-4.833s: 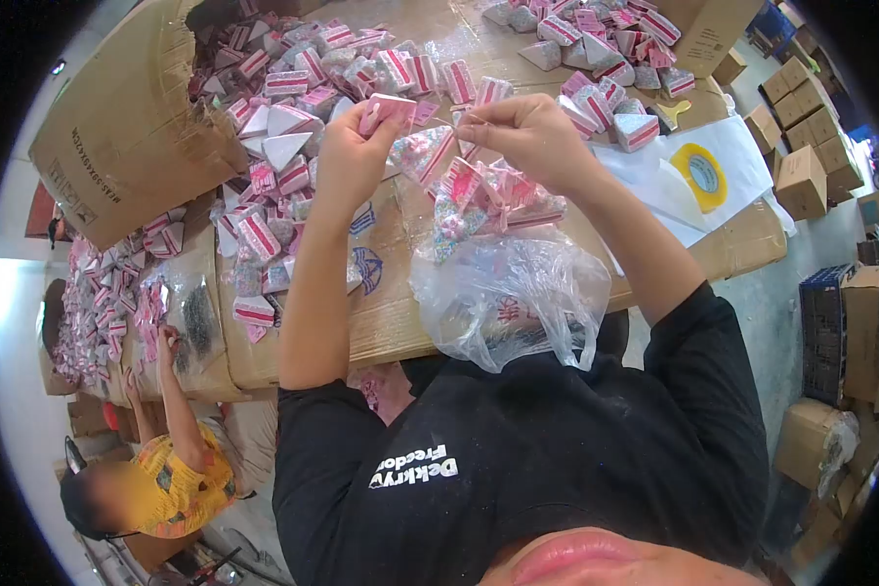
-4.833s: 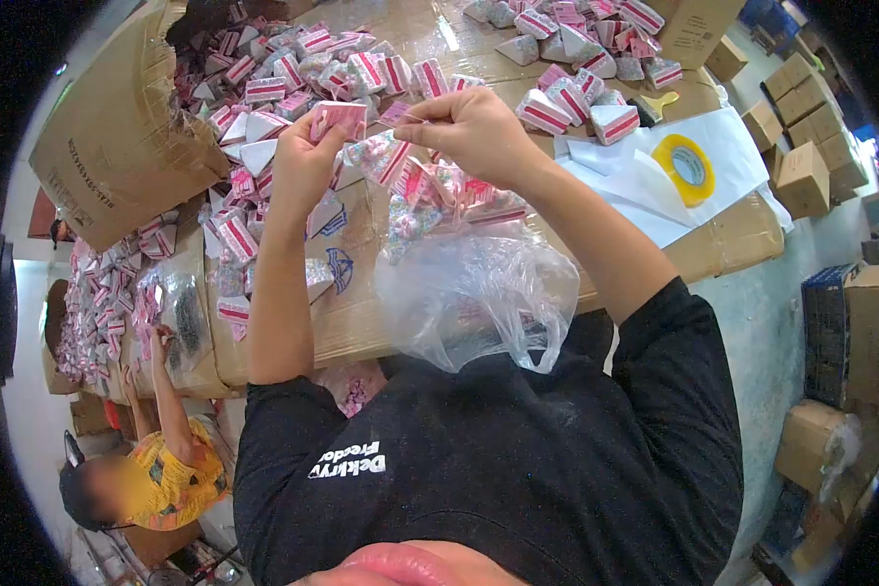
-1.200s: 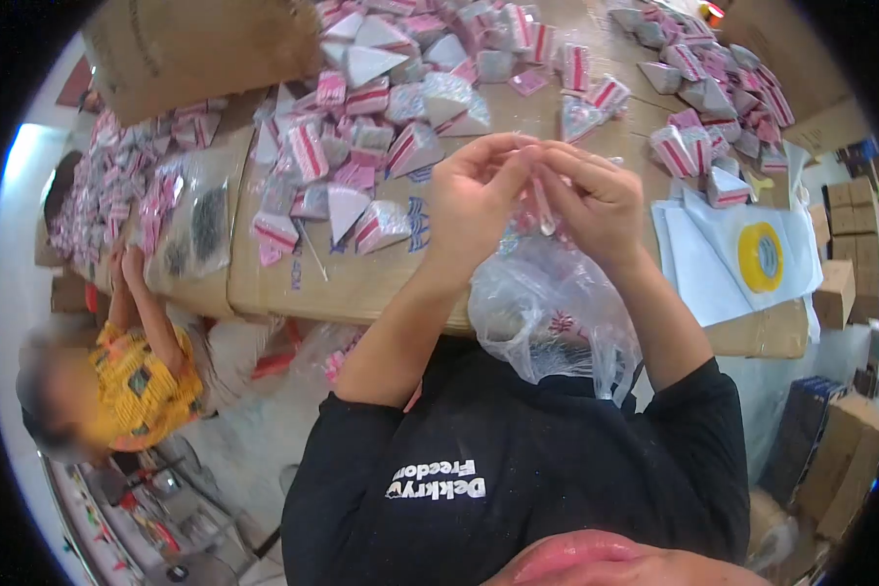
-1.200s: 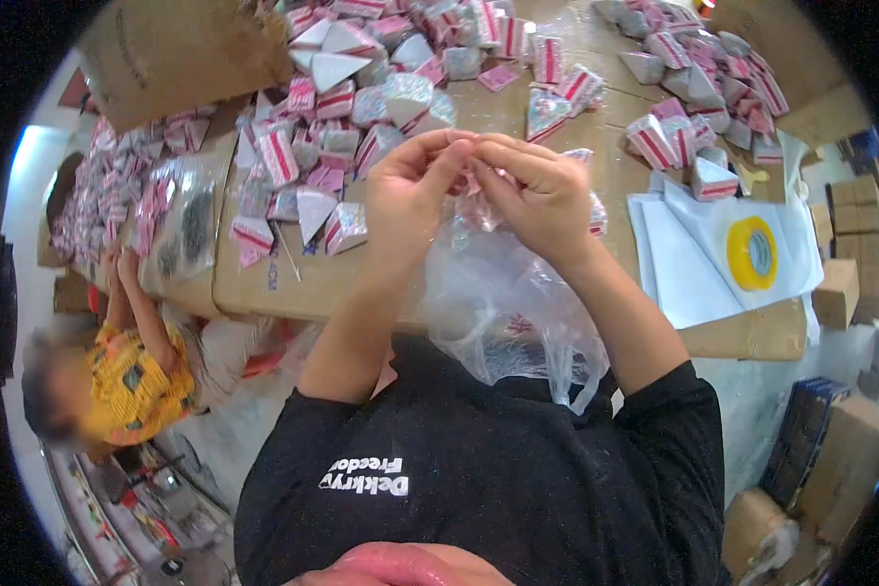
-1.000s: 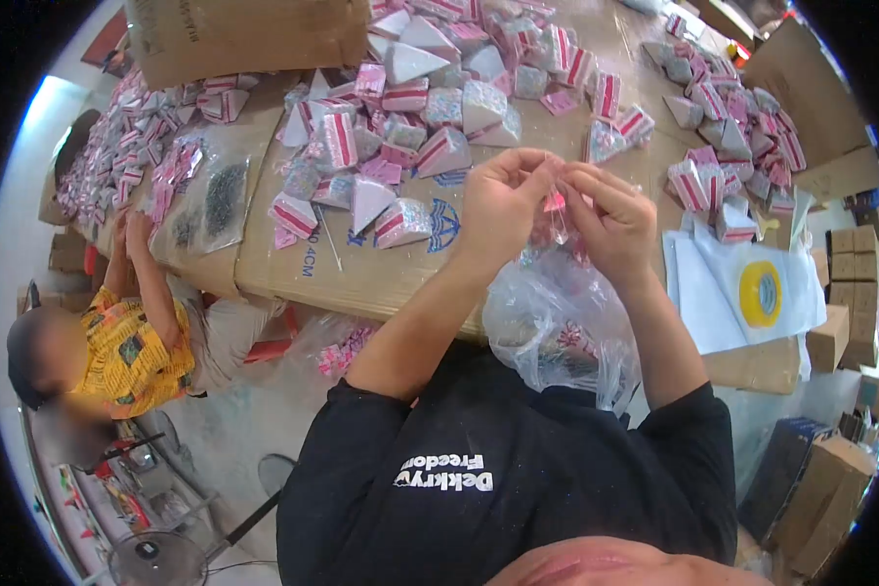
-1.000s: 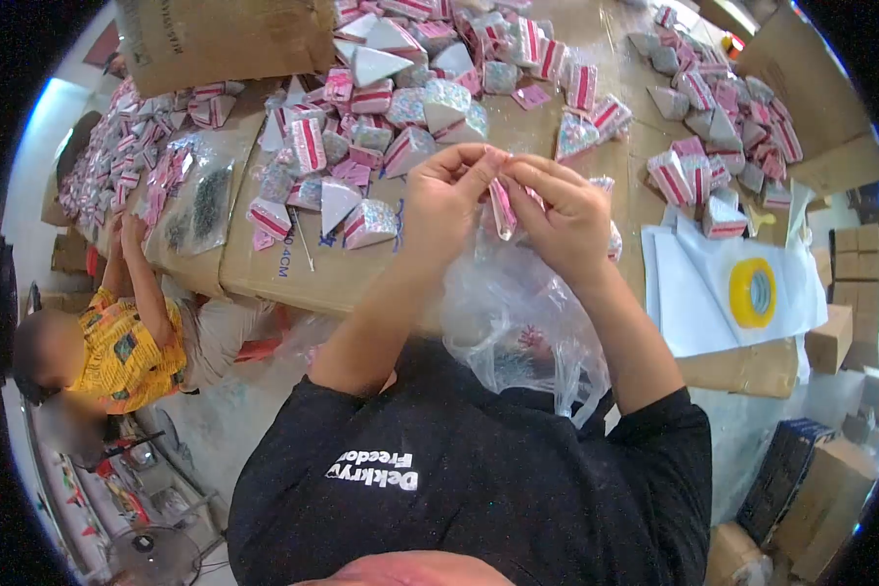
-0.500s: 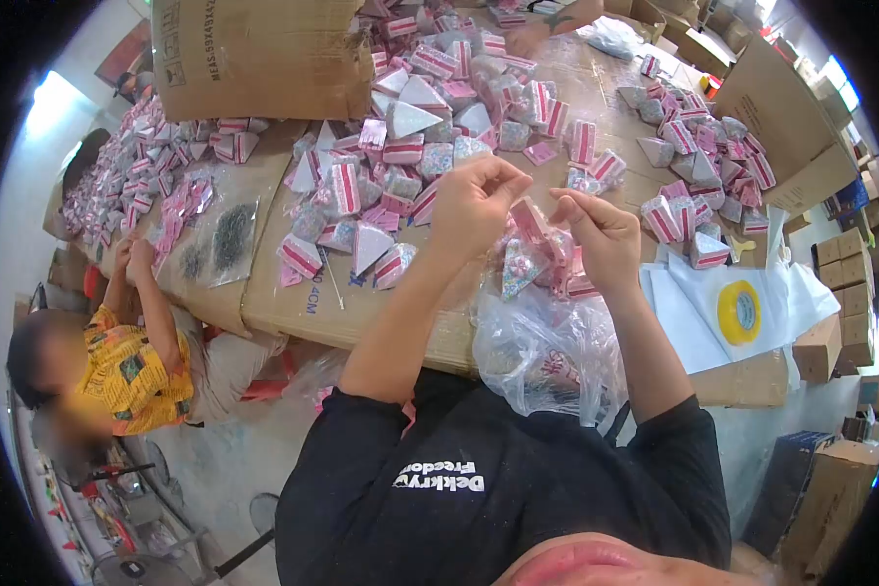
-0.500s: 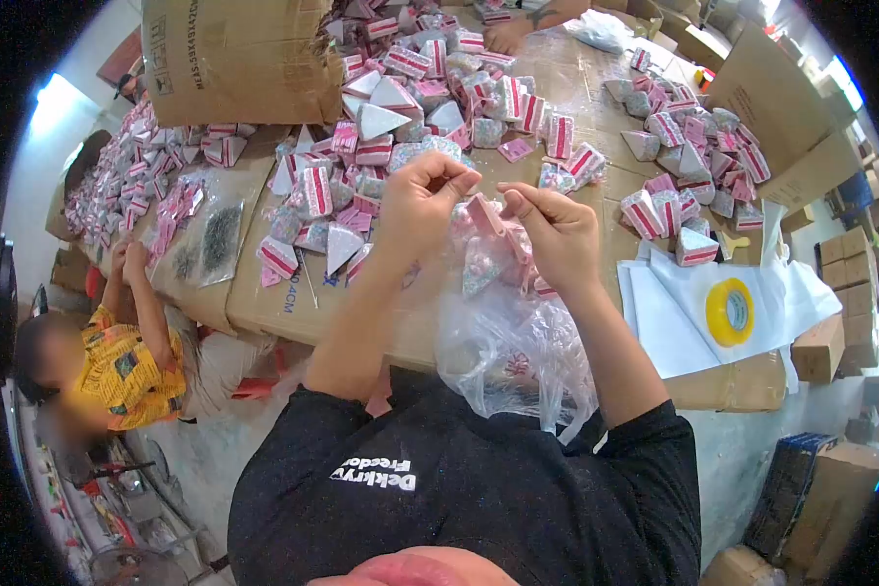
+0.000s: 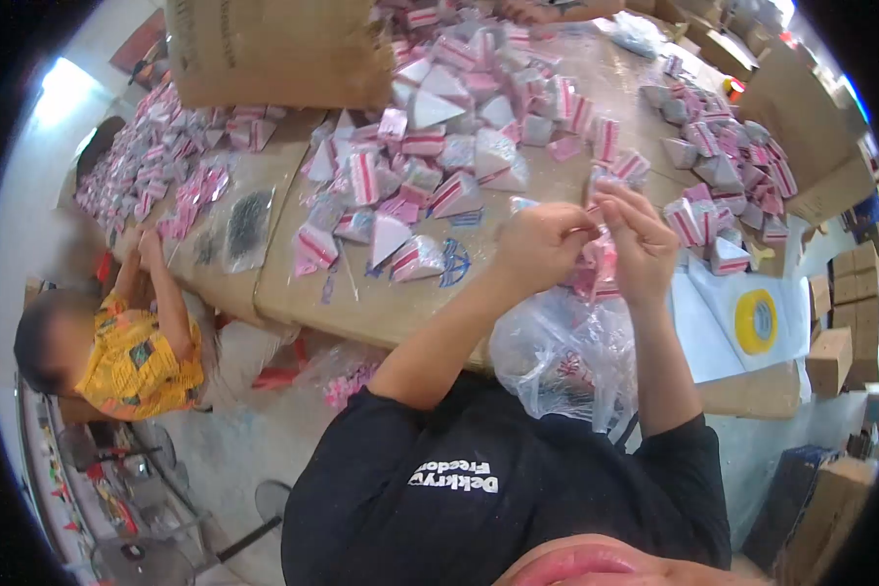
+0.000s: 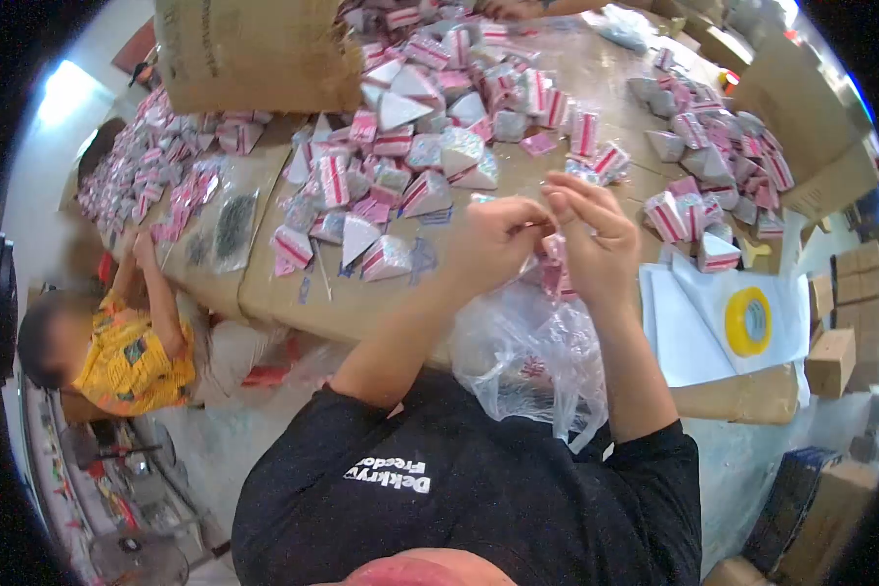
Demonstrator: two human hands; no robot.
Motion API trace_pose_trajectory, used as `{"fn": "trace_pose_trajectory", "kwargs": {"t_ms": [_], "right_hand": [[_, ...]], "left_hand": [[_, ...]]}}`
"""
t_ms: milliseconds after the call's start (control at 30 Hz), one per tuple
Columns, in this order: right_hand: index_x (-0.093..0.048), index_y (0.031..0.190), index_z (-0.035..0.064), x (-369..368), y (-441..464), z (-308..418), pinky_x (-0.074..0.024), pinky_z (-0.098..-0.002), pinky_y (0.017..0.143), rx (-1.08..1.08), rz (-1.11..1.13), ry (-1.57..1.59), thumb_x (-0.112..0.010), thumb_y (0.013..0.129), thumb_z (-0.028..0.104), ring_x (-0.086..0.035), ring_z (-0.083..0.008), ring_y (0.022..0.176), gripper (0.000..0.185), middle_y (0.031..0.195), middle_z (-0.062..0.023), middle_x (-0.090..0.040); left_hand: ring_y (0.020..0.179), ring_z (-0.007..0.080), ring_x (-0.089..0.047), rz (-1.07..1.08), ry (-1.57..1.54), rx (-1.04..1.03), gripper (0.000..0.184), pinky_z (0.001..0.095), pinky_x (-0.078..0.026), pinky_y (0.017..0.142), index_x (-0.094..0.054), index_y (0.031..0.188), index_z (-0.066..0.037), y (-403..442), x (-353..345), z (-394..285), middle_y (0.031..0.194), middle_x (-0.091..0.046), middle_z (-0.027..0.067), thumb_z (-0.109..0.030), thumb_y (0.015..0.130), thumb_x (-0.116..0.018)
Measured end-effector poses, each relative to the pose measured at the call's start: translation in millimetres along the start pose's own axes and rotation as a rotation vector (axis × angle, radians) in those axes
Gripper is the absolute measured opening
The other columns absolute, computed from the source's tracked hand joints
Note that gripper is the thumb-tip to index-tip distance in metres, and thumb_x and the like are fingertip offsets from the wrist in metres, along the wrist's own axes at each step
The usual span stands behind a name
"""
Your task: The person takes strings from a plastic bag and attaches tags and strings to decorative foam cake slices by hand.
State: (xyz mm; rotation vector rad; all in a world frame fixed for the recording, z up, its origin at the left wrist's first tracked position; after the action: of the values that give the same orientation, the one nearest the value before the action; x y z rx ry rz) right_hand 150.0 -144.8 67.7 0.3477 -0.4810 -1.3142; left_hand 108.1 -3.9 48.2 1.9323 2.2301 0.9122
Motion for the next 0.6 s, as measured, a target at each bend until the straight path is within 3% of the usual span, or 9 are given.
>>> {"fn": "trace_pose_trajectory", "kwargs": {"t_ms": [33, 100, 233, 267, 367, 400, 533, 567, 600], "right_hand": [[-0.075, 0.105, -0.0015, 0.8, -2.4, -0.9, -0.0495, -0.0298, 0.092, -0.028, 0.004, 0.028, -0.068, 0.092, 0.009, -0.063, -0.0174, 0.107, 0.018, 0.109, -0.0122, -0.072], [-0.073, 0.106, -0.004, -1.5, -1.3, 5.4, -0.0513, -0.0275, 0.088, -0.04, 0.018, 0.078, -0.067, 0.094, 0.01, -0.064, -0.0162, 0.103, 0.019, 0.112, -0.0129, -0.071], [-0.073, 0.106, -0.0056, -1.1, 2.3, 6.8, -0.0523, -0.0261, 0.085, -0.113, 0.035, 0.152, -0.065, 0.096, 0.011, -0.064, -0.0146, 0.1, 0.021, 0.113, -0.0129, -0.071], [-0.073, 0.106, -0.0046, -1.1, 3.4, 0.4, -0.0519, -0.0255, 0.085, -0.141, 0.047, 0.183, -0.064, 0.097, 0.012, -0.064, -0.0146, 0.1, 0.021, 0.113, -0.0131, -0.071], [-0.073, 0.107, -0.0031, -2.7, 6.6, 5.4, -0.0486, -0.0291, 0.094, -0.129, 0.08, 0.255, -0.064, 0.097, 0.014, -0.064, -0.0163, 0.103, 0.022, 0.112, -0.0138, -0.072], [-0.073, 0.107, -0.0033, -4.2, 7.7, 7.7, -0.0482, -0.0301, 0.095, -0.105, 0.091, 0.296, -0.064, 0.097, 0.014, -0.064, -0.0171, 0.104, 0.022, 0.113, -0.0143, -0.071], [-0.073, 0.107, -0.0035, -6.0, 5.1, 9.5, -0.0486, -0.0315, 0.096, -0.077, 0.1, 0.327, -0.064, 0.097, 0.014, -0.064, -0.0191, 0.107, 0.023, 0.116, -0.0161, -0.07], [-0.073, 0.107, -0.0036, -4.9, 3.5, 7.9, -0.0488, -0.0313, 0.096, -0.085, 0.099, 0.344, -0.064, 0.096, 0.014, -0.064, -0.0192, 0.107, 0.023, 0.117, -0.0164, -0.07], [-0.073, 0.107, -0.0039, -4.9, 2.9, 12.4, -0.0492, -0.0309, 0.095, -0.076, 0.104, 0.349, -0.064, 0.096, 0.014, -0.064, -0.0189, 0.106, 0.023, 0.118, -0.0164, -0.069]], "left_hand": [[0.077, 0.035, -0.067, 0.013, -0.001, -0.025, 0.012, 0.0422, -0.054, 0.069, -0.072, 0.087, -0.005, 1.1, -2.2, -0.3, 0.084, -0.069, 0.0162, -0.01, 0.082, -0.062], [0.078, 0.0353, -0.067, -0.022, 0.011, -0.099, 0.011, 0.042, -0.054, 0.069, -0.071, 0.087, -0.004, 2.5, -0.8, -11.5, 0.084, -0.068, 0.0168, -0.01, 0.083, -0.063], [0.076, 0.0351, -0.068, -0.037, -0.027, 0.087, 0.016, 0.0412, -0.054, 0.069, -0.074, 0.091, -0.003, 6.1, -0.5, -22.4, 0.086, -0.069, 0.0194, -0.01, 0.083, -0.062], [0.061, 0.0275, -0.066, -0.134, -0.014, 0.003, 0.01, 0.0374, -0.05, 0.056, -0.071, 0.083, -0.002, 5.8, -2.0, -20.0, 0.071, -0.066, 0.0165, -0.008, 0.08, -0.063], [0.058, 0.0214, -0.065, -0.149, -0.095, 0.142, 0.013, 0.0351, -0.049, 0.055, -0.073, 0.088, -0.003, 4.2, -4.9, -19.0, 0.07, -0.066, 0.0156, -0.008, 0.081, -0.062], [0.059, 0.014, -0.064, -0.176, -0.139, 0.113, 0.016, 0.0316, -0.048, 0.055, -0.075, 0.094, -0.004, 4.9, -3.8, -20.7, 0.071, -0.068, 0.013, -0.009, 0.085, -0.063], [0.066, 0.0073, -0.064, -0.238, -0.197, 0.148, 0.017, 0.0261, -0.049, 0.058, -0.075, 0.1, -0.002, 0.2, -3.9, -14.7, 0.079, -0.074, 0.0094, -0.012, 0.09, -0.067], [0.066, 0.0073, -0.064, -0.236, -0.202, 0.149, 0.017, 0.0261, -0.049, 0.058, -0.075, 0.1, -0.002, -0.9, -6.6, -12.0, 0.079, -0.074, 0.0094, -0.012, 0.09, -0.067], [0.066, 0.0133, -0.066, -0.275, -0.236, 0.121, 0.017, 0.029, -0.05, 0.059, -0.075, 0.099, -0.002, -1.6, -5.4, -11.5, 0.079, -0.073, 0.0136, -0.013, 0.089, -0.068]]}}
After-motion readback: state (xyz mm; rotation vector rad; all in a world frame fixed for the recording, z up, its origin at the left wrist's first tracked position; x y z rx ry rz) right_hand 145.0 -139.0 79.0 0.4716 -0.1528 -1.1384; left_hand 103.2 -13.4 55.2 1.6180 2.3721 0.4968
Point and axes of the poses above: each hand's wrist, its own y-axis towards the middle knuckle, its own x-axis out of the back of the hand, z = x × y, the point moved 5 cm from there along y, towards the middle knuckle
